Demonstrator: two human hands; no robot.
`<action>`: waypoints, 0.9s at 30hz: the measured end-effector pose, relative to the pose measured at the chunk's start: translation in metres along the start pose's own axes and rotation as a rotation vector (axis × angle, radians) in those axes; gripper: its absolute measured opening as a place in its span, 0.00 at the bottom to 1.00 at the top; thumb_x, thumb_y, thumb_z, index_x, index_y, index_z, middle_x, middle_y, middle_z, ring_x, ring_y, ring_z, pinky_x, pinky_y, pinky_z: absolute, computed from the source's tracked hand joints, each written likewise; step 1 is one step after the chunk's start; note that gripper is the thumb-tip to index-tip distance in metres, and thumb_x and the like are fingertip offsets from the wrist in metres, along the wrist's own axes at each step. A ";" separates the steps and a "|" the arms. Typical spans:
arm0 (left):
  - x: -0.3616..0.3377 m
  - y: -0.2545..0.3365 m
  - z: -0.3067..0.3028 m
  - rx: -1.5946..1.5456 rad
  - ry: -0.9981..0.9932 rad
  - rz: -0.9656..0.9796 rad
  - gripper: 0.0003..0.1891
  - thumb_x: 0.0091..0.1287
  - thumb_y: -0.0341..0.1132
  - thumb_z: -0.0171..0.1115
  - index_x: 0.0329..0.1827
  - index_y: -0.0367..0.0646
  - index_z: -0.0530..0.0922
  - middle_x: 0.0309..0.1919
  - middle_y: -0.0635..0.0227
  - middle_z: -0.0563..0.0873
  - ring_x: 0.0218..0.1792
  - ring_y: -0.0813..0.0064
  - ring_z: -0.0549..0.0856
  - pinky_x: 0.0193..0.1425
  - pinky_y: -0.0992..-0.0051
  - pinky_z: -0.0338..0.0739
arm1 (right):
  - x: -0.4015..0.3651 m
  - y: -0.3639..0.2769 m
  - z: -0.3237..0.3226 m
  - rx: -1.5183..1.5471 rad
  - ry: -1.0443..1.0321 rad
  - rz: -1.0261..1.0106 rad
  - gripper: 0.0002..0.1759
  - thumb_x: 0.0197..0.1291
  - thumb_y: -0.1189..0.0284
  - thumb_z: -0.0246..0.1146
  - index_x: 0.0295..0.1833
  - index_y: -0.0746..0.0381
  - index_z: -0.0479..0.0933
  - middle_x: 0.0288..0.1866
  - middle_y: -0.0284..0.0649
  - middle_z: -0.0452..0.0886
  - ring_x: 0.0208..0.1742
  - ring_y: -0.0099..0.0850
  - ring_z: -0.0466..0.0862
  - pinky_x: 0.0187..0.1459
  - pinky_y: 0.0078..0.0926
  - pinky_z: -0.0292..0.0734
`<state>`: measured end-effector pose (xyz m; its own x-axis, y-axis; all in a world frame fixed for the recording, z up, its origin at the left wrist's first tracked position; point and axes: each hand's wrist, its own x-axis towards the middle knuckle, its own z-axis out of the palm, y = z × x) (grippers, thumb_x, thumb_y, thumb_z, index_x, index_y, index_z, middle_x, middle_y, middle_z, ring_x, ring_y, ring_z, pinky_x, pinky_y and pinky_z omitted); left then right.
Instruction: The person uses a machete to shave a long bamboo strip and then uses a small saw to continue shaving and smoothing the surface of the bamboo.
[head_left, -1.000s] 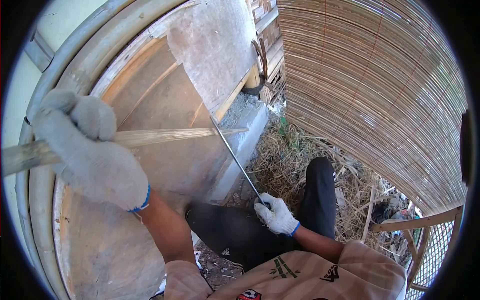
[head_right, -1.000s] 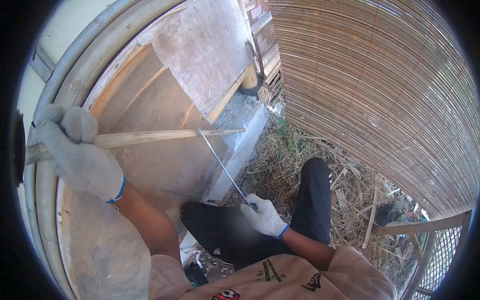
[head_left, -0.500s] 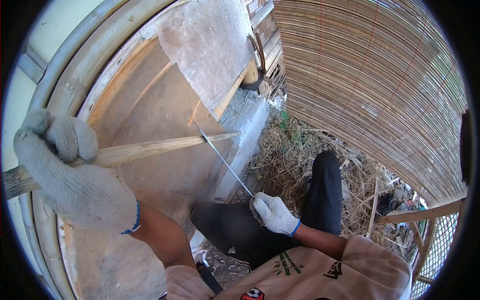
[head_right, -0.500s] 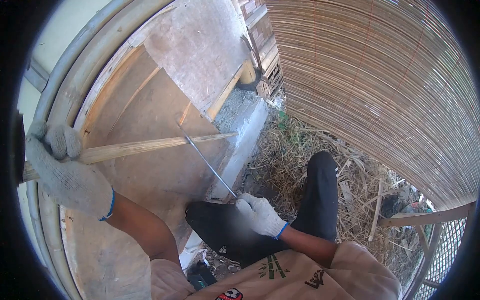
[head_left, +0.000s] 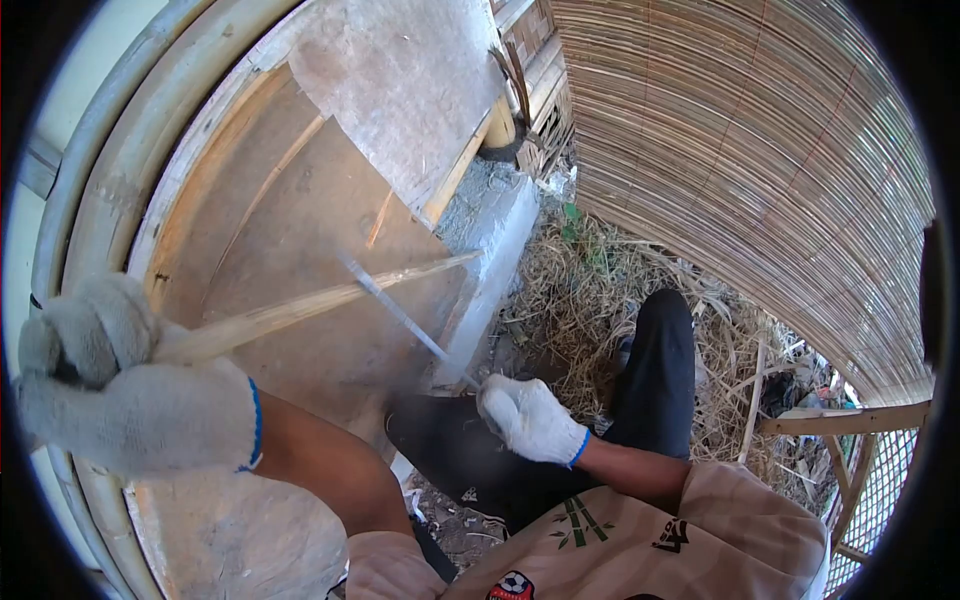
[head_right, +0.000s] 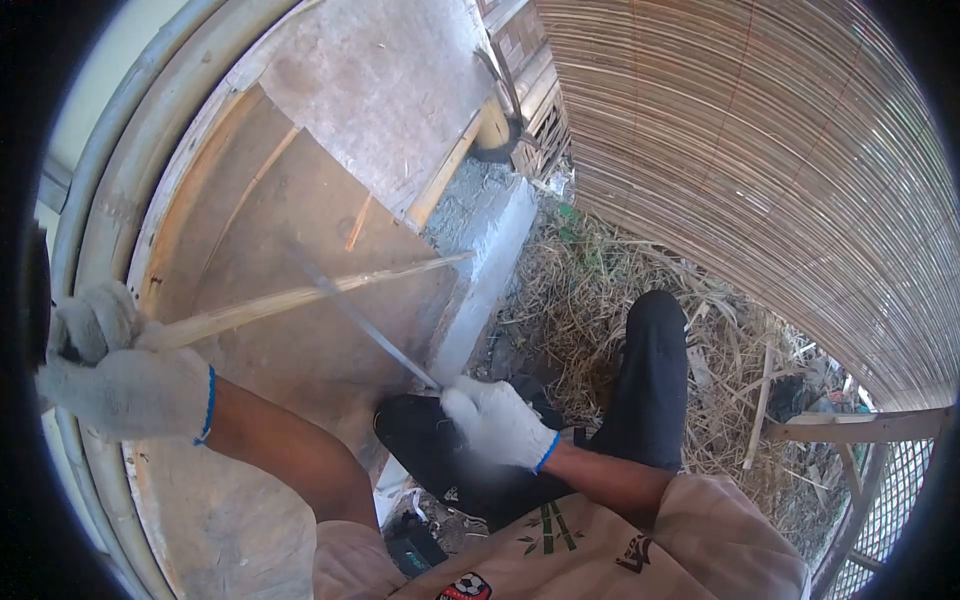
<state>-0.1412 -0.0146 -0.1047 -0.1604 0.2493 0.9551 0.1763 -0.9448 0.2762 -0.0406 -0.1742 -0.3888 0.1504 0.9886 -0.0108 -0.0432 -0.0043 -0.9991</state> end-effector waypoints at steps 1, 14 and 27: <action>0.000 0.001 0.002 0.004 0.002 -0.001 0.21 0.85 0.40 0.35 0.27 0.54 0.60 0.19 0.75 0.58 0.18 0.80 0.55 0.25 0.76 0.52 | 0.000 -0.009 -0.003 -0.055 -0.003 -0.109 0.21 0.83 0.61 0.53 0.38 0.63 0.76 0.25 0.38 0.75 0.27 0.29 0.77 0.33 0.33 0.76; -0.009 0.008 0.023 0.000 0.204 -0.007 0.17 0.80 0.32 0.39 0.26 0.51 0.59 0.19 0.70 0.57 0.18 0.78 0.55 0.25 0.74 0.54 | 0.015 0.006 -0.018 -0.147 0.041 -0.139 0.18 0.81 0.63 0.55 0.39 0.65 0.77 0.27 0.46 0.78 0.27 0.37 0.81 0.35 0.40 0.77; 0.018 -0.046 -0.053 -0.062 -0.056 0.110 0.14 0.78 0.29 0.43 0.50 0.29 0.78 0.28 0.62 0.73 0.24 0.72 0.78 0.34 0.72 0.85 | 0.027 0.039 -0.023 -0.101 0.139 -0.011 0.13 0.78 0.65 0.60 0.44 0.64 0.80 0.27 0.51 0.79 0.29 0.47 0.84 0.38 0.43 0.79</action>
<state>-0.2037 0.0223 -0.1057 -0.0883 0.1536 0.9842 0.1296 -0.9779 0.1642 -0.0160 -0.1508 -0.4295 0.2855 0.9584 0.0010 0.0577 -0.0162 -0.9982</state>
